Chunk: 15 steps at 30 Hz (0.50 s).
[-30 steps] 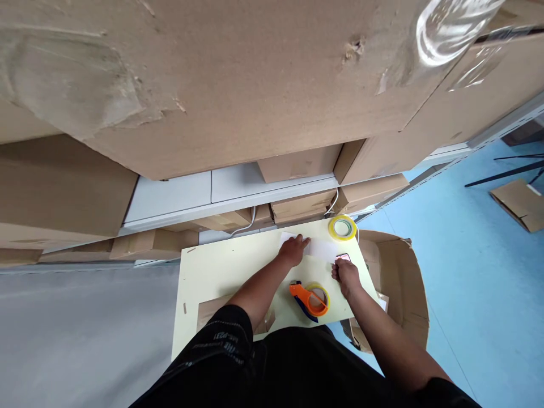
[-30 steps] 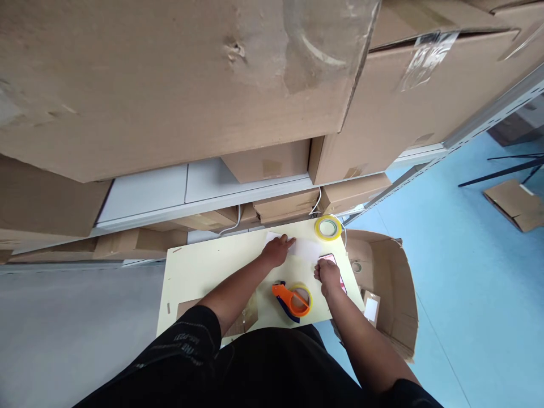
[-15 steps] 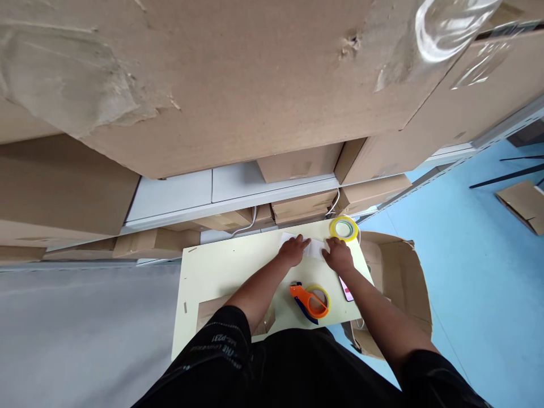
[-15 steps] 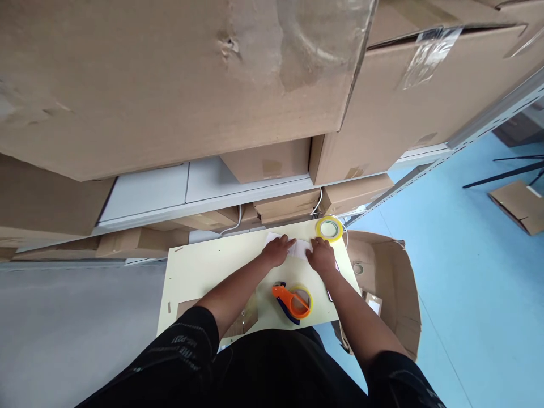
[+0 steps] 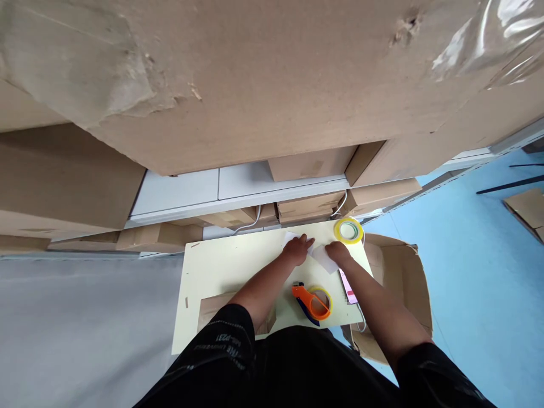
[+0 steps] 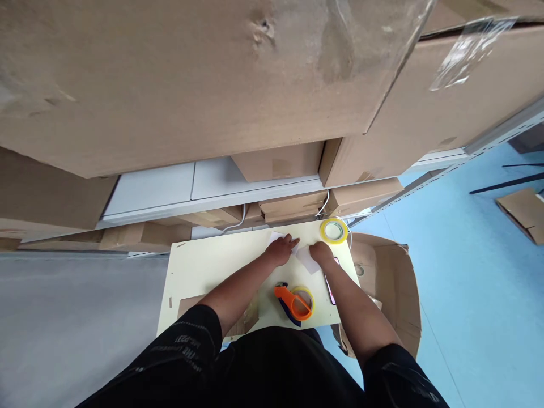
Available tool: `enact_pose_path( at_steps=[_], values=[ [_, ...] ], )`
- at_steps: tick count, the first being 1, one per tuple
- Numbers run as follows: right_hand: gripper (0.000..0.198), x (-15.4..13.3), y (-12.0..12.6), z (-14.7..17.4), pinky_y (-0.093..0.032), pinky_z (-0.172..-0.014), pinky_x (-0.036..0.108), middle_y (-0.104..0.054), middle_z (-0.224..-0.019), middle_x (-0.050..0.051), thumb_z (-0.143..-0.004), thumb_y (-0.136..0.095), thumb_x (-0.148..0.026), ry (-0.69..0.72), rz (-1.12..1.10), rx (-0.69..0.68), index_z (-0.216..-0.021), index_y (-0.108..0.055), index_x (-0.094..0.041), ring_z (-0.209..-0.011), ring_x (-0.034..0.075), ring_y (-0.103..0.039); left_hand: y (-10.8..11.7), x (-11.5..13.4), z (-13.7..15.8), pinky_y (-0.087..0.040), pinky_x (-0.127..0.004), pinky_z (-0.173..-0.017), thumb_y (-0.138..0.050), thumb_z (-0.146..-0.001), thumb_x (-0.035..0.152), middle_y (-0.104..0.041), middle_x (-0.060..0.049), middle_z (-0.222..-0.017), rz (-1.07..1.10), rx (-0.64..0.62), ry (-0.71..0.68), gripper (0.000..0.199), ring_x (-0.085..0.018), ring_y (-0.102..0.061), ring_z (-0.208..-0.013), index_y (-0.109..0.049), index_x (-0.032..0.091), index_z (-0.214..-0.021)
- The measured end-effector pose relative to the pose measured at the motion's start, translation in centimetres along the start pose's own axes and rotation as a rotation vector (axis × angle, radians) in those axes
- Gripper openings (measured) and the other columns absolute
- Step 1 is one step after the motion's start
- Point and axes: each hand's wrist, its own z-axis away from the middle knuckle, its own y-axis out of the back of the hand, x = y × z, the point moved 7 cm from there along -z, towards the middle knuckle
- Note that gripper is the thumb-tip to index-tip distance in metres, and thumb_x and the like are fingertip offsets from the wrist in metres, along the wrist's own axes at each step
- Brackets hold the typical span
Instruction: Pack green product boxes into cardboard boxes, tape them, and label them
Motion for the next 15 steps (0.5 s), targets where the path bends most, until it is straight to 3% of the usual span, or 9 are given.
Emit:
enact_pose_path(
  at_steps=[4,8,10,12,15],
  values=[
    [0.026,2.6,1.6,3.4,-0.044,-0.056,0.029,-0.065,-0.061,0.006,-0.086,-0.061,-0.030,-0.043,-0.161,0.060,-0.063,-0.062,-0.020,-0.058,0.021,-0.061,0.2,0.4,0.3,-0.048,-0.042,-0.099,-0.048,-0.098,0.019,-0.049,-0.013,-0.145,-0.022,-0.008,0.003,0.065,-0.031,-0.056,-0.122,-0.035,0.029,-0.161],
    [0.032,2.6,3.3,8.9,-0.045,-0.058,0.027,-0.066,-0.069,0.002,-0.094,-0.051,-0.044,0.036,-0.314,0.158,-0.074,-0.063,-0.022,-0.064,0.019,-0.060,1.5,0.5,0.9,-0.047,-0.044,-0.103,-0.054,-0.096,0.022,-0.049,-0.014,-0.150,0.130,0.012,0.052,0.065,-0.032,-0.055,-0.128,-0.039,0.026,-0.159],
    [0.024,0.5,4.6,11.7,-0.048,-0.063,0.028,-0.067,-0.072,0.001,-0.093,-0.055,-0.041,0.213,-0.382,0.250,-0.080,-0.065,-0.023,-0.068,0.019,-0.060,2.8,0.3,1.8,-0.047,-0.043,-0.104,-0.055,-0.096,0.029,-0.055,-0.014,-0.147,0.282,0.043,0.083,0.054,-0.031,-0.057,-0.128,-0.051,0.023,-0.150],
    [0.016,-2.9,6.1,14.6,-0.050,-0.071,0.032,-0.068,-0.076,0.002,-0.092,-0.057,-0.034,0.486,-0.346,0.386,-0.083,-0.066,-0.023,-0.073,0.021,-0.061,4.3,0.0,3.4,-0.050,-0.039,-0.098,-0.048,-0.100,0.038,-0.067,-0.013,-0.130,0.433,0.084,0.103,0.038,-0.028,-0.064,-0.119,-0.066,0.020,-0.129],
    [0.011,-8.4,7.3,19.3,-0.052,-0.082,0.039,-0.071,-0.086,0.006,-0.092,-0.057,-0.022,0.920,-0.190,0.551,-0.092,-0.068,-0.023,-0.084,0.024,-0.064,6.7,-0.5,8.0,-0.054,-0.036,-0.081,-0.039,-0.102,0.053,-0.073,-0.011,-0.095,0.917,0.183,0.153,0.048,-0.023,-0.070,-0.091,-0.069,0.016,-0.097]
  ],
)
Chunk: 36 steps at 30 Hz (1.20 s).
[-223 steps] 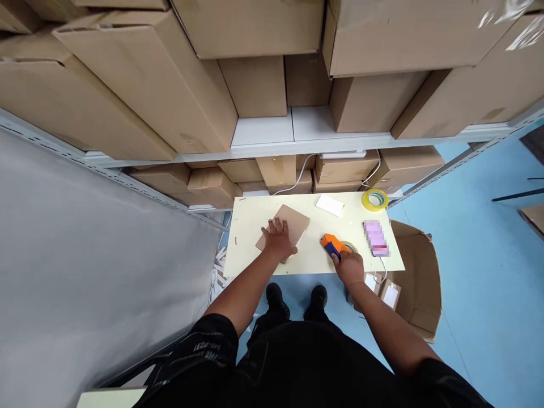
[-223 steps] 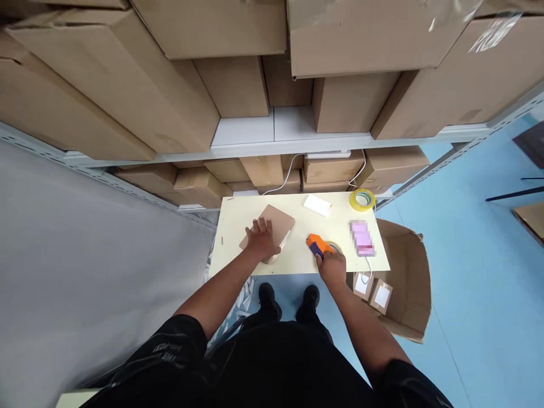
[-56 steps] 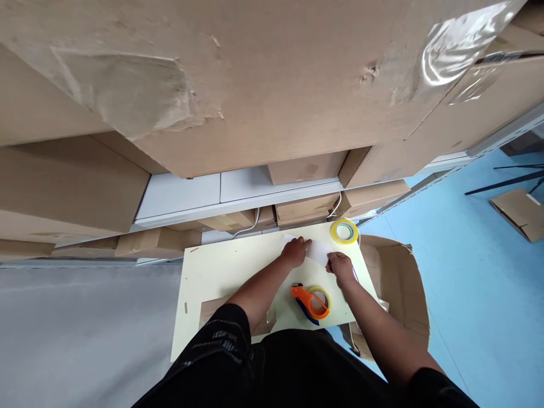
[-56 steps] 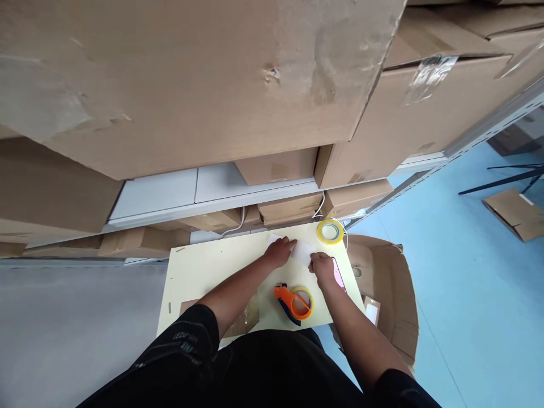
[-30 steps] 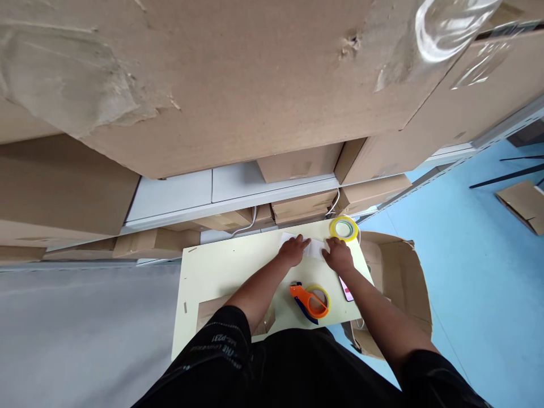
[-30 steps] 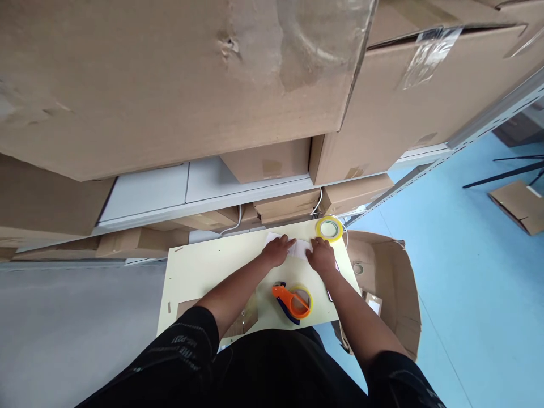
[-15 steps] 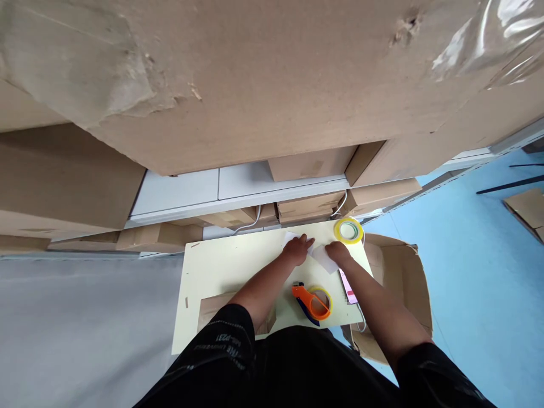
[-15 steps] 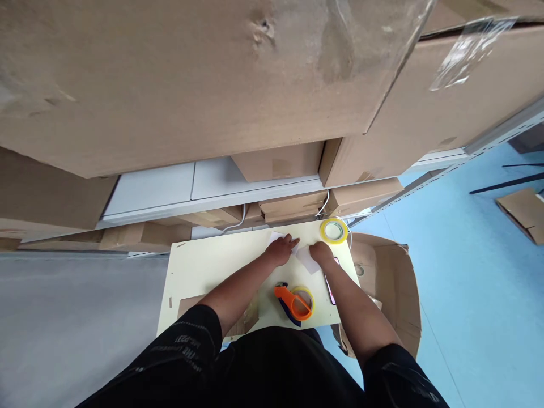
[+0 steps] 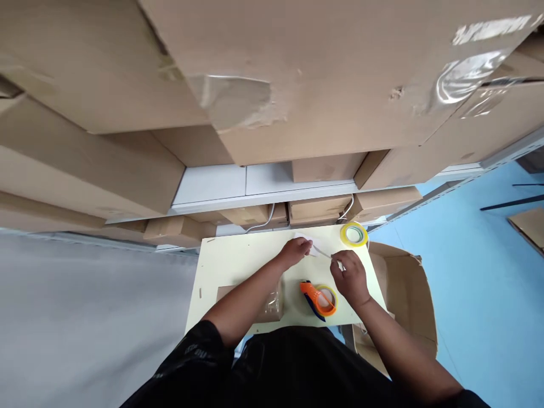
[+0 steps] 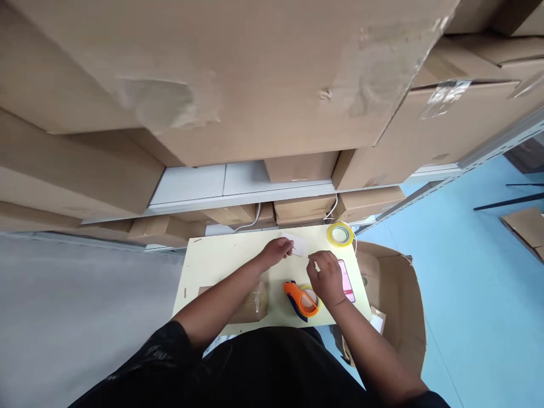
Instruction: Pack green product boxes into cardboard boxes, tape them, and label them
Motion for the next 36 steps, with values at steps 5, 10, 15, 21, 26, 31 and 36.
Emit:
enact_pose_path(
  at_steps=[5,10,15,21,26,31,36],
  values=[
    [0.019,-8.3,-1.0,-0.9,-0.055,-0.083,0.041,-0.071,-0.093,0.007,-0.093,-0.058,-0.012,0.350,0.057,0.032,-0.104,-0.069,-0.024,-0.087,0.023,-0.064,3.9,2.8,10.1,-0.052,-0.032,-0.071,-0.062,-0.089,0.066,-0.072,-0.010,-0.080,0.747,0.079,-0.099,0.052,-0.020,-0.068,-0.074,-0.065,0.015,-0.086],
    [0.022,-14.8,-3.3,0.5,-0.053,-0.086,0.041,-0.071,-0.096,0.007,-0.092,-0.062,-0.011,0.554,0.114,0.024,-0.109,-0.068,-0.023,-0.090,0.023,-0.063,7.1,3.5,17.9,-0.053,-0.031,-0.073,-0.070,-0.086,0.057,-0.072,-0.008,-0.084,0.819,0.151,-0.205,0.041,-0.020,-0.070,-0.080,-0.066,0.016,-0.084],
    [0.025,-20.2,-5.8,2.8,-0.049,-0.086,0.041,-0.072,-0.095,0.005,-0.091,-0.064,-0.010,0.687,0.190,-0.007,-0.110,-0.069,-0.025,-0.089,0.022,-0.063,10.5,1.5,23.0,-0.052,-0.029,-0.072,-0.068,-0.084,0.039,-0.066,-0.001,-0.073,0.631,0.313,-0.197,0.022,-0.015,-0.064,-0.069,-0.065,0.018,-0.077],
    [0.036,-23.8,-6.6,5.1,-0.047,-0.102,0.053,-0.067,-0.121,0.011,-0.090,-0.069,-0.029,0.568,0.101,-0.080,-0.125,-0.064,-0.025,-0.112,0.031,-0.062,13.7,-1.7,28.4,-0.048,-0.028,-0.071,-0.063,-0.084,0.036,-0.063,0.002,-0.068,0.526,0.428,-0.241,0.017,-0.016,-0.061,-0.069,-0.063,0.020,-0.076],
    [0.058,-20.4,-6.5,4.0,-0.056,-0.094,0.047,-0.064,-0.126,0.014,-0.088,-0.068,-0.052,-0.093,-0.360,0.013,-0.137,-0.057,-0.022,-0.111,0.029,-0.064,15.8,-3.5,31.6,-0.048,-0.029,-0.075,-0.063,-0.087,0.039,-0.063,0.001,-0.072,0.562,0.464,-0.320,0.021,-0.016,-0.061,-0.073,-0.064,0.020,-0.079],
    [0.042,-21.4,-10.4,3.5,-0.055,-0.073,0.033,-0.074,-0.094,0.007,-0.082,-0.074,-0.053,-0.457,-0.720,-0.185,-0.106,-0.071,-0.019,-0.077,0.020,-0.065,16.1,-4.5,32.9,-0.049,-0.030,-0.076,-0.065,-0.088,0.045,-0.064,0.000,-0.072,0.574,0.470,-0.347,0.027,-0.016,-0.060,-0.072,-0.065,0.019,-0.081],
    [0.035,-23.7,-9.3,3.4,-0.052,-0.068,0.030,-0.073,-0.078,0.004,-0.083,-0.073,-0.052,-0.404,-0.565,-0.069,-0.094,-0.074,-0.019,-0.071,0.020,-0.064,16.8,-5.6,32.9,-0.051,-0.030,-0.074,-0.066,-0.087,0.050,-0.069,-0.003,-0.078,0.566,0.494,-0.335,0.032,-0.017,-0.063,-0.075,-0.067,0.018,-0.086]
  ],
)
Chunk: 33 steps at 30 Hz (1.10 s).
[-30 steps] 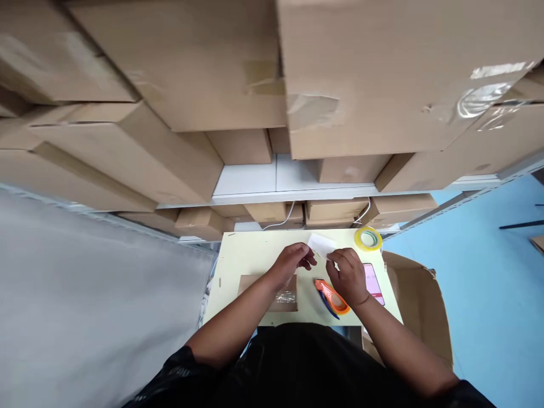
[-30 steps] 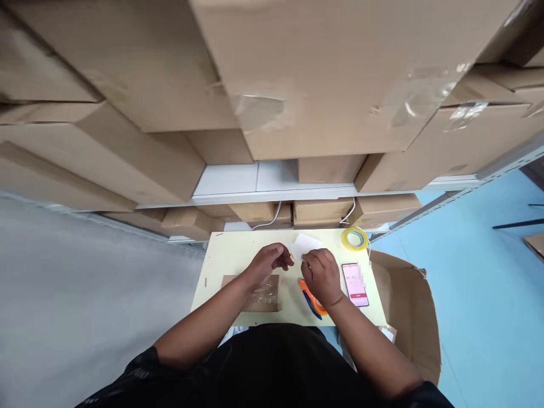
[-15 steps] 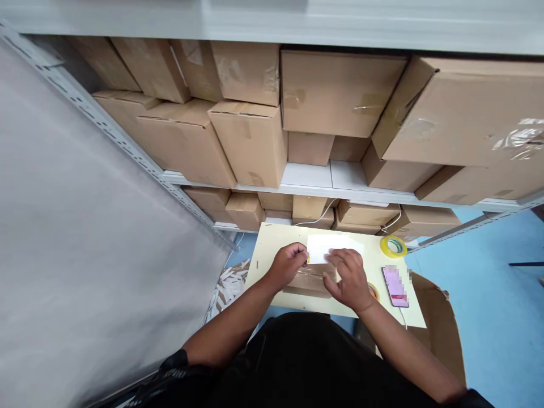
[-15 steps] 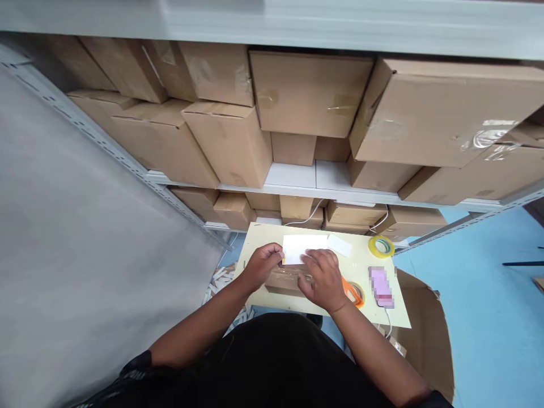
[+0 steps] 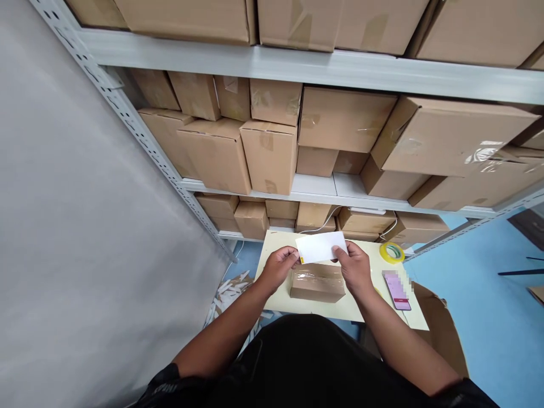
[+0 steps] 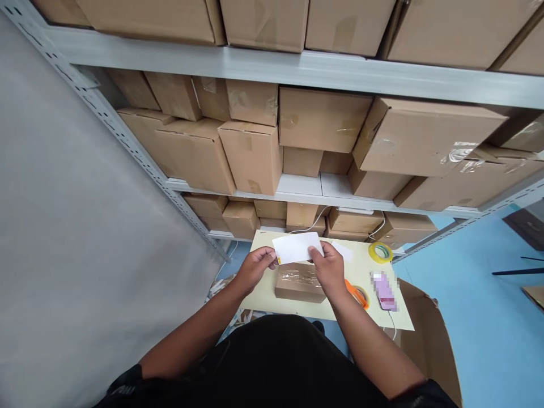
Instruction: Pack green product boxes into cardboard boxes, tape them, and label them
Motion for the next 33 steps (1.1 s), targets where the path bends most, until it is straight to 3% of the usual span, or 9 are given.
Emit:
enact_pose_path(
  at_steps=[4,8,11,14,16,18,23,26,33],
  values=[
    [0.033,-2.1,0.7,0.5,-0.055,-0.076,0.034,-0.078,-0.090,0.006,-0.089,-0.065,-0.048,0.160,0.244,0.048,-0.102,-0.077,-0.020,-0.081,0.024,-0.069,1.7,2.8,0.2,-0.049,-0.028,-0.075,-0.066,-0.087,0.041,-0.068,-0.002,-0.083,-0.142,0.203,-0.170,0.021,-0.016,-0.062,-0.079,-0.066,0.020,-0.086],
    [0.032,-5.0,0.7,1.3,-0.055,-0.089,0.038,-0.080,-0.105,0.008,-0.091,-0.059,-0.041,0.444,0.479,0.067,-0.111,-0.077,-0.023,-0.096,0.028,-0.072,-1.0,6.8,1.0,-0.050,-0.028,-0.075,-0.064,-0.090,0.037,-0.067,-0.002,-0.083,-0.234,0.086,-0.270,0.019,-0.016,-0.062,-0.078,-0.067,0.019,-0.087],
    [0.028,-6.0,0.3,1.2,-0.055,-0.085,0.035,-0.080,-0.103,0.005,-0.090,-0.059,-0.035,0.463,0.500,-0.094,-0.110,-0.077,-0.025,-0.091,0.025,-0.072,-2.7,9.9,1.0,-0.051,-0.028,-0.078,-0.068,-0.087,0.034,-0.068,-0.004,-0.094,-0.334,0.050,-0.386,0.020,-0.016,-0.062,-0.083,-0.070,0.019,-0.100],
    [0.022,-5.8,-0.5,0.6,-0.053,-0.076,0.031,-0.079,-0.094,0.000,-0.088,-0.060,-0.028,0.368,0.466,-0.402,-0.103,-0.076,-0.027,-0.081,0.021,-0.071,-3.9,11.4,0.0,-0.050,-0.028,-0.079,-0.074,-0.083,0.033,-0.069,-0.005,-0.105,-0.459,-0.042,-0.445,0.035,-0.017,-0.061,-0.088,-0.072,0.020,-0.116],
    [0.021,-5.2,-0.8,0.2,-0.052,-0.074,0.029,-0.077,-0.092,-0.001,-0.085,-0.061,-0.025,0.299,0.432,-0.564,-0.100,-0.076,-0.027,-0.080,0.019,-0.070,-4.7,10.7,-0.9,-0.049,-0.027,-0.074,-0.070,-0.087,0.035,-0.071,-0.004,-0.097,-0.452,-0.200,-0.365,0.026,-0.016,-0.062,-0.083,-0.075,0.019,-0.107],
    [0.022,-4.3,-0.5,-0.9,-0.051,-0.072,0.029,-0.076,-0.092,-0.001,-0.083,-0.066,-0.028,0.223,0.370,-0.547,-0.103,-0.075,-0.026,-0.080,0.019,-0.068,-5.2,9.3,-1.6,-0.047,-0.026,-0.069,-0.066,-0.091,0.037,-0.071,-0.002,-0.086,-0.396,-0.270,-0.270,0.021,-0.016,-0.063,-0.079,-0.075,0.018,-0.093],
    [0.044,-1.0,0.5,-3.2,-0.049,-0.066,0.030,-0.075,-0.093,0.004,-0.074,-0.081,-0.050,-0.028,0.031,-0.272,-0.106,-0.071,-0.021,-0.077,0.020,-0.065,-5.4,5.7,-2.4,-0.052,-0.027,-0.068,-0.071,-0.087,0.044,-0.070,-0.003,-0.079,-0.093,-0.068,-0.129,0.029,-0.015,-0.066,-0.073,-0.071,0.016,-0.093],
    [0.046,0.0,-0.2,-3.4,-0.046,-0.064,0.029,-0.074,-0.086,0.004,-0.074,-0.081,-0.058,-0.123,-0.052,-0.314,-0.097,-0.072,-0.019,-0.072,0.019,-0.063,-6.2,4.3,-2.2,-0.055,-0.029,-0.068,-0.078,-0.082,0.049,-0.071,-0.005,-0.075,0.092,-0.040,-0.039,0.037,-0.016,-0.067,-0.068,-0.068,0.015,-0.091],
    [0.042,-1.6,-0.6,-3.0,-0.042,-0.062,0.028,-0.072,-0.077,0.002,-0.066,-0.088,-0.053,-0.175,-0.075,-0.395,-0.083,-0.072,-0.018,-0.066,0.016,-0.058,-6.7,4.0,-0.8,-0.055,-0.029,-0.065,-0.084,-0.076,0.049,-0.073,-0.006,-0.079,0.357,-0.166,0.154,0.041,-0.016,-0.069,-0.067,-0.066,0.014,-0.088]
  ],
)
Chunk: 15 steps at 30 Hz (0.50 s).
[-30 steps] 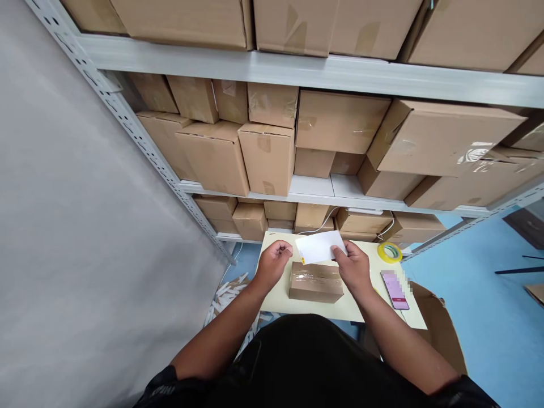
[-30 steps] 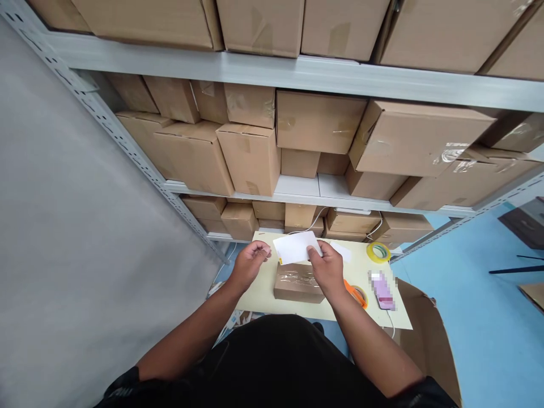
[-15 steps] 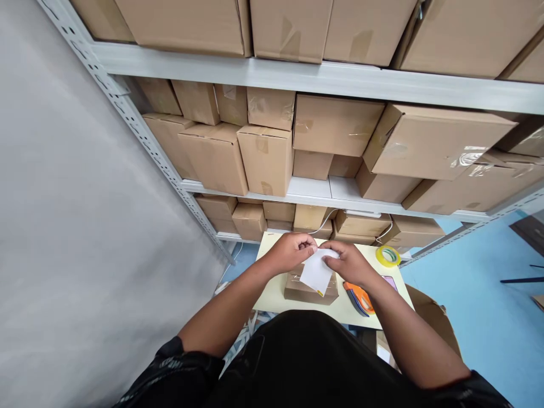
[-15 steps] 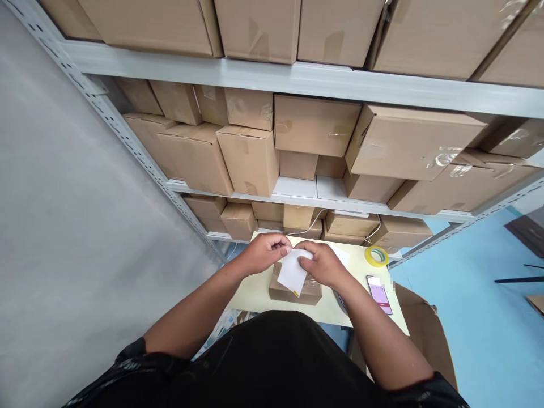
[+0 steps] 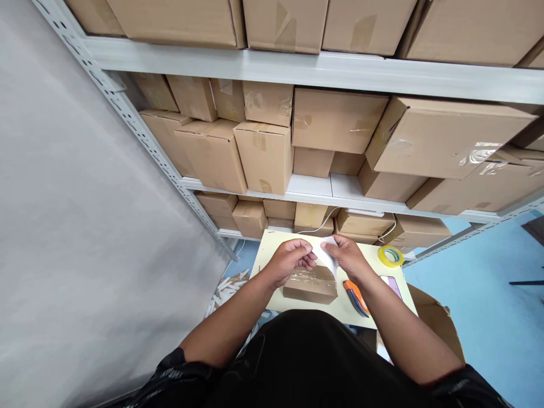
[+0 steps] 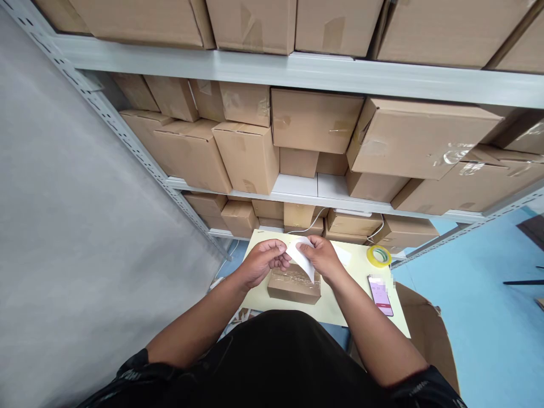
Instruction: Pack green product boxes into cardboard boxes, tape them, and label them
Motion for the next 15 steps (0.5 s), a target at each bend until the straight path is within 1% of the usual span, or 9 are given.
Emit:
enact_pose_path(
  at_steps=[3,7,15],
  values=[
    [0.042,-0.3,-0.3,0.3,-0.039,-0.060,0.027,-0.070,-0.074,0.000,-0.065,-0.089,-0.053,-0.029,-0.008,-0.024,-0.081,-0.071,-0.018,-0.064,0.014,-0.055,0.2,-0.1,0.4,-0.054,-0.029,-0.064,-0.085,-0.075,0.048,-0.074,-0.007,-0.079,0.030,-0.028,0.036,0.041,-0.016,-0.069,-0.064,-0.066,0.014,-0.089],
    [0.042,-0.7,-0.7,0.3,-0.036,-0.057,0.026,-0.064,-0.068,-0.002,-0.064,-0.089,-0.053,-0.007,0.017,-0.034,-0.074,-0.067,-0.019,-0.060,0.012,-0.051,0.6,-0.4,0.5,-0.053,-0.028,-0.062,-0.085,-0.075,0.048,-0.073,-0.007,-0.077,0.028,-0.025,0.051,0.041,-0.015,-0.068,-0.063,-0.066,0.013,-0.087],
    [0.045,-0.5,-1.0,-0.1,-0.037,-0.056,0.026,-0.064,-0.067,-0.001,-0.064,-0.088,-0.058,-0.016,0.046,-0.051,-0.074,-0.067,-0.019,-0.060,0.013,-0.051,1.2,-1.0,0.4,-0.052,-0.027,-0.059,-0.086,-0.074,0.045,-0.073,-0.006,-0.074,0.019,-0.040,0.073,0.039,-0.015,-0.067,-0.060,-0.066,0.013,-0.085]
  ],
)
